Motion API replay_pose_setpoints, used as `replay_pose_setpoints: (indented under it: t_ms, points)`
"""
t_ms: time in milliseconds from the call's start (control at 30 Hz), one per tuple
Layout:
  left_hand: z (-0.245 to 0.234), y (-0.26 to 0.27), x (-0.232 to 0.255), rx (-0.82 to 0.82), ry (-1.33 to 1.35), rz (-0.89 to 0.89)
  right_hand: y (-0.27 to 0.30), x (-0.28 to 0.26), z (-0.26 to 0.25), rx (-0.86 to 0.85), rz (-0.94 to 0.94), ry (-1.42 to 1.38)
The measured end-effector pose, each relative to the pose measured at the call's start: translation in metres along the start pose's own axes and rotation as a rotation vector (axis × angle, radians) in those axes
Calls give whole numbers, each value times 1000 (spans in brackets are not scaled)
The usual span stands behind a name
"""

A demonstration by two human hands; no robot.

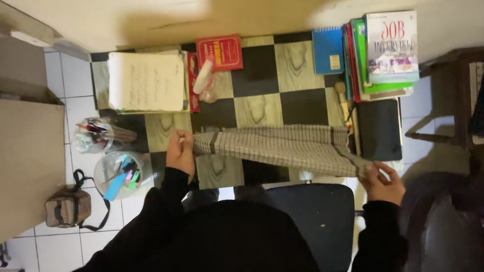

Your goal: Wiping a checkered table with a spray bottle and cloth.

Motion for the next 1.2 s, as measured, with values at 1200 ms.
replay_pose_setpoints:
  t_ms: [1200]
  points:
    - [11, 51, -8, -782, -1039, 315, -86, 190, 70, -14, -425, 495]
Point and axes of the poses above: each hand's wrist, its own y-axis away from the middle knuckle, its own z-axis out of the palm, x = y × z, the point moved 4 cm from there along -y, towards the middle knuckle, and after that the axes turned 15 degrees about x, right-handed, at the moved point
